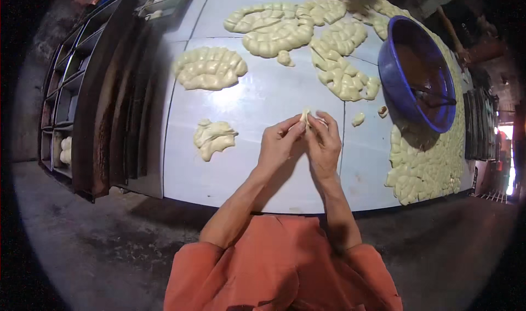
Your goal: The person fills pieces of dough with chocolate spread, folds and rolls them into small buns, groups them together, and places the assembled dough into baking pans.
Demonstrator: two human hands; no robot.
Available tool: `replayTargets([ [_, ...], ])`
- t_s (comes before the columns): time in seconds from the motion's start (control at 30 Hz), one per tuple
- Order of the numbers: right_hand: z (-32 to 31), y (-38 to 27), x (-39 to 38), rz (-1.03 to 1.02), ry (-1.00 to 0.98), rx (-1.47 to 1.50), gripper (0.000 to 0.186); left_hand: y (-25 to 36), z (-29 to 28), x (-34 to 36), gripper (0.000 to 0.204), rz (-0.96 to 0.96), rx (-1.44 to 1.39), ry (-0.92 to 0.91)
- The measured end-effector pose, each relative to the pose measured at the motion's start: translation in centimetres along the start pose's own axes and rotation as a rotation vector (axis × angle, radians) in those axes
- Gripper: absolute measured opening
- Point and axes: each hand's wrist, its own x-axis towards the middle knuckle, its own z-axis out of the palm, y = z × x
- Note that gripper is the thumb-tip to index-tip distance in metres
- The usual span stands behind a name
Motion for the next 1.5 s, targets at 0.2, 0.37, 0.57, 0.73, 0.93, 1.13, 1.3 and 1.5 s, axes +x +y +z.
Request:
replayTargets([
  [0.2, 2.9, 1.8, -0.1, 0.233, 0.050, 0.290, 0.019, 0.0, -1.6, 0.7, 0.035, -0.017, -0.068, 0.079],
  [0.37, 0.7, -1.7, 0.1, 0.343, -0.316, 0.484, 0.040, 3.1, -4.3, 1.2, 0.031, -0.215, -0.153, -0.014],
  [0.57, 1.0, 0.7, -0.1, 0.065, -0.249, 0.317, 0.031, 3.7, -3.8, -0.4, 0.031, -0.135, -0.027, -0.092],
  [0.73, 3.9, -1.1, -0.8, -0.010, 0.165, 0.489, 0.021, 3.2, -3.6, -1.1, 0.027, -0.075, 0.022, -0.066],
  [0.93, 4.7, 1.7, -0.7, -0.179, 0.343, 0.122, 0.017, 2.7, -3.0, -2.1, 0.027, 0.000, 0.025, -0.157],
  [1.13, 3.2, 0.2, -0.9, 0.235, 0.002, 0.110, 0.019, 2.8, -4.6, -1.9, 0.028, -0.022, 0.182, -0.107],
  [1.3, 2.5, -2.7, -3.2, -0.090, -0.215, -0.053, 0.024, 1.1, -6.1, -3.1, 0.042, -0.146, 0.093, -0.050],
  [1.5, 2.0, -0.5, -3.5, -0.087, -0.242, -0.524, 0.033, 4.1, -9.8, -5.8, 0.041, 0.158, 0.749, 0.222],
])
